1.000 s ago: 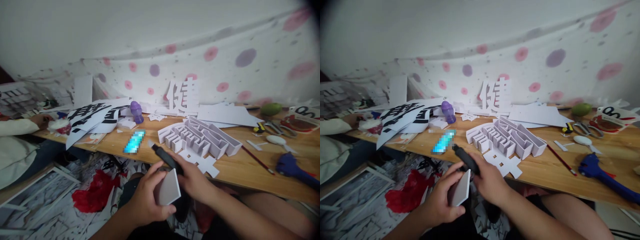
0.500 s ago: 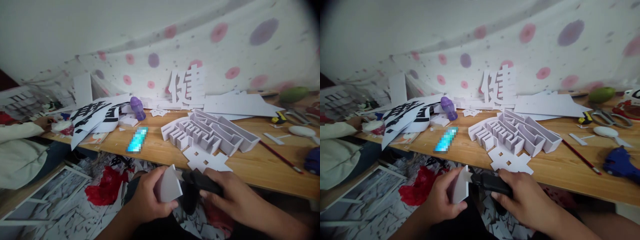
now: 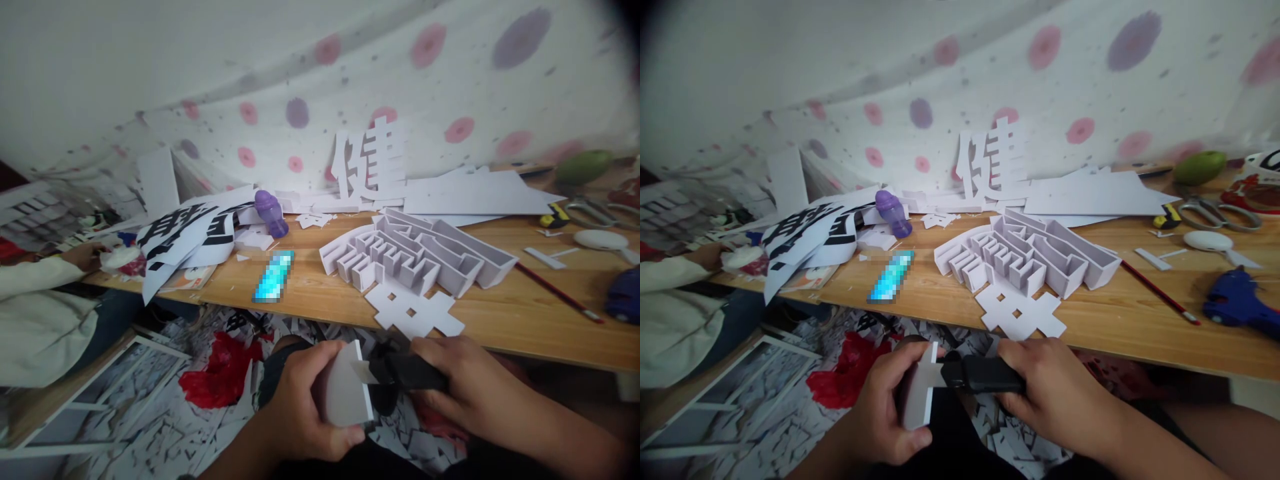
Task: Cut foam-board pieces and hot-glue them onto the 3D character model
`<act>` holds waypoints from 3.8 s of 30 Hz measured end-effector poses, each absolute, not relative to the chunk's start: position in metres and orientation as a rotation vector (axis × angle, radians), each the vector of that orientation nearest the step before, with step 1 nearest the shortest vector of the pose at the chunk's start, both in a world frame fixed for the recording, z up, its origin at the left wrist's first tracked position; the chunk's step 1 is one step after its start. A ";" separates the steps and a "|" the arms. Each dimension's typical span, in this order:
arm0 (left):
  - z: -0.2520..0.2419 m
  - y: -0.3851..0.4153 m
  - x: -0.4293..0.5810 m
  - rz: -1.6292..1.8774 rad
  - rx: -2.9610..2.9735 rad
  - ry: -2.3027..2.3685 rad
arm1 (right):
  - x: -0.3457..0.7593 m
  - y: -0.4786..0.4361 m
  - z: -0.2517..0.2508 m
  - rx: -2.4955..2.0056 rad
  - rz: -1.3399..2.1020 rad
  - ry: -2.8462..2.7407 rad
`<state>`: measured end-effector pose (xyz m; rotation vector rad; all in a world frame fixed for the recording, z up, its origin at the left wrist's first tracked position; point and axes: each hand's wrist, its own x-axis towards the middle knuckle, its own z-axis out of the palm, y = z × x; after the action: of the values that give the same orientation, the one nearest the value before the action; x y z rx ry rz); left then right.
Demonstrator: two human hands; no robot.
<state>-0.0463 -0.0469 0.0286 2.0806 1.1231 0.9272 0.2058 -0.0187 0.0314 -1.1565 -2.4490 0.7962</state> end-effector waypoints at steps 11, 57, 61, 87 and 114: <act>0.041 -0.055 -0.047 0.802 2.013 1.126 | 0.204 -0.022 0.026 -1.175 0.692 -2.442; 0.029 -0.040 -0.063 0.752 2.176 1.075 | 0.174 -0.028 0.022 -0.976 1.757 -1.871; 0.029 -0.040 -0.063 0.784 2.178 1.027 | 0.173 -0.028 0.024 -0.967 1.681 -1.965; 0.028 -0.038 -0.065 0.740 2.130 1.021 | 0.172 -0.030 0.034 -1.035 1.328 -2.187; 0.019 -0.034 -0.065 0.709 2.005 1.169 | 0.178 -0.042 0.034 -0.985 1.365 -2.254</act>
<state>-0.0650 -0.0340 0.0191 2.0048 1.1693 0.7093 0.1776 -0.0419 0.0341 -0.9845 -2.2541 1.3652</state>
